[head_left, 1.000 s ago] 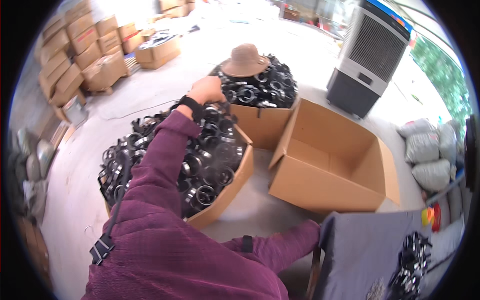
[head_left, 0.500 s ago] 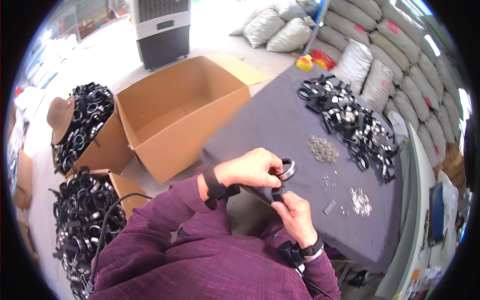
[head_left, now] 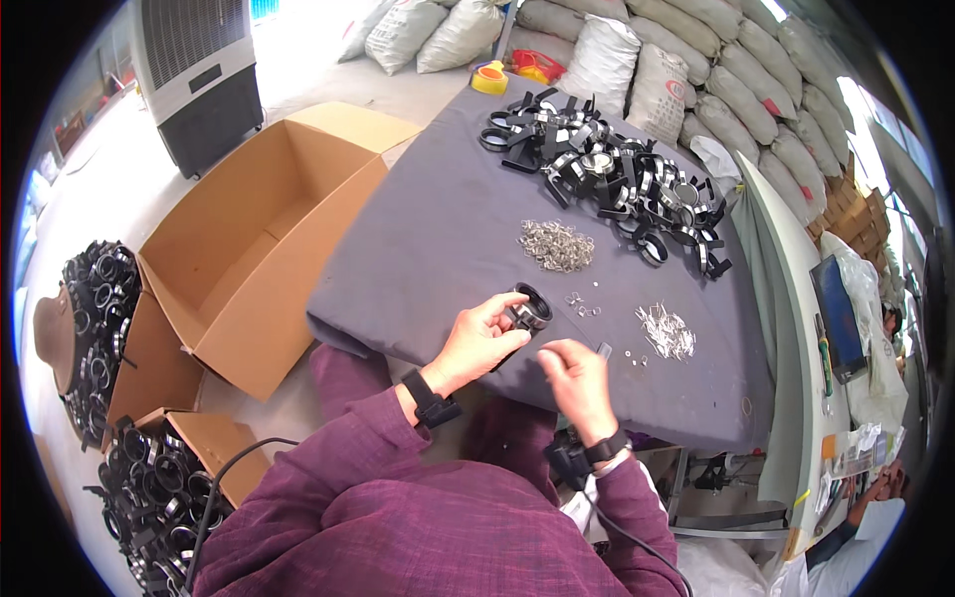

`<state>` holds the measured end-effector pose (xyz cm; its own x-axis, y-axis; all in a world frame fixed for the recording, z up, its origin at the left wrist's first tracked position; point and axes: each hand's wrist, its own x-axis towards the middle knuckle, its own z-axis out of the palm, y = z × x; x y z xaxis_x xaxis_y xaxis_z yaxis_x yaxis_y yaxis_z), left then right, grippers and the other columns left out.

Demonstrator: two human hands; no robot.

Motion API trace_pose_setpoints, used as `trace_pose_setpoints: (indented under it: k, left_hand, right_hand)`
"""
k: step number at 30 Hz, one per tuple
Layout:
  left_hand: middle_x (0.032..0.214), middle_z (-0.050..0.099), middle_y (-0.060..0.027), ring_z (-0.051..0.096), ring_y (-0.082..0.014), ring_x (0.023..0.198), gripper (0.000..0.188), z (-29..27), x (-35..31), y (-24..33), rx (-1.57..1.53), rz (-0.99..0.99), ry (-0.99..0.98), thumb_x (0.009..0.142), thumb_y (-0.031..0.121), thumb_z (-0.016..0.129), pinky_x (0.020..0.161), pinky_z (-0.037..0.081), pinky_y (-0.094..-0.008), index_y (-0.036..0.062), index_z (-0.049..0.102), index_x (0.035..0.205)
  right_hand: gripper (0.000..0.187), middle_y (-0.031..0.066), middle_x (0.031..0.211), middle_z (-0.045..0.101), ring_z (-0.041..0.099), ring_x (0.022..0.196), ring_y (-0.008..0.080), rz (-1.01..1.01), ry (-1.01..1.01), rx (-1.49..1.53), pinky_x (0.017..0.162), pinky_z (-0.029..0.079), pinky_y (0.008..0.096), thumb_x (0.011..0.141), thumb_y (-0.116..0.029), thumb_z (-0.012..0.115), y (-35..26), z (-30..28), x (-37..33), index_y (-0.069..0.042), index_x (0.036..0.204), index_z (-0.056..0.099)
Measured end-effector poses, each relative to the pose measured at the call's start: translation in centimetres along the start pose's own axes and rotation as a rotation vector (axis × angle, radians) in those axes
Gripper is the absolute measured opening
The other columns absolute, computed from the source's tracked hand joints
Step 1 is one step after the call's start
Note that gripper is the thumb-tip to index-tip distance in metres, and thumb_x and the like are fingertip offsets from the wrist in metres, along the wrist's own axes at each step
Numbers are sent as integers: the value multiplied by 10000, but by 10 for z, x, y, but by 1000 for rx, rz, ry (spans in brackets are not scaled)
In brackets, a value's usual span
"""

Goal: Assembling small metal and plastic hardware components by hand.

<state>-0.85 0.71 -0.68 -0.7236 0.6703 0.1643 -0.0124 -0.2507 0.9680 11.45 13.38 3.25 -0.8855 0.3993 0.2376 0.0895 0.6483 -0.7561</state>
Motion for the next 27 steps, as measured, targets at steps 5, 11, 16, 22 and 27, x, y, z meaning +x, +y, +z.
trace_pose_setpoints:
  k: [5, 11, 16, 22, 27]
  left_hand:
    - [803, 553, 19, 446, -6, 556, 515, 1, -3, 10, 56, -4, 22, 781, 58, 674, 508, 393, -186, 35, 513, 1270]
    - [892, 512, 28, 447, 7, 604, 525, 2, -11, 8, 57, 46, 77, 782, 11, 671, 553, 397, -161, 42, 507, 1280]
    - [900, 491, 23, 464, 6, 656, 522, 2, -8, 0, 80, -11, 111, 794, -15, 656, 581, 404, -154, 50, 501, 1289]
    - [958, 449, 6, 519, -51, 691, 495, 2, 0, -2, 33, 23, 88, 831, -4, 608, 556, 505, -201, 53, 477, 1305]
    - [953, 464, 2, 518, -67, 728, 449, 5, -2, 1, 75, 33, 82, 857, 59, 599, 549, 512, -215, 67, 494, 1294]
  right_hand:
    - [136, 152, 802, 649, 638, 747, 291, 26, 85, -291, 688, 499, 344, 793, -83, 613, 34, -67, 42, 10, 888, 641]
    - [211, 191, 848, 661, 650, 812, 315, 15, -29, -601, 727, 501, 361, 775, -118, 631, 47, -84, 54, 22, 932, 644]
    - [206, 154, 797, 664, 657, 741, 265, 187, 140, -400, 685, 508, 331, 793, -127, 640, 53, -115, 26, -2, 956, 662]
    - [146, 45, 721, 639, 577, 584, 85, 582, 254, 178, 523, 471, 218, 879, -130, 590, 58, -173, -90, 6, 867, 642]
    - [171, 116, 734, 660, 655, 609, 189, 965, 159, 580, 593, 559, 301, 858, -146, 600, 111, -134, -220, 21, 841, 631]
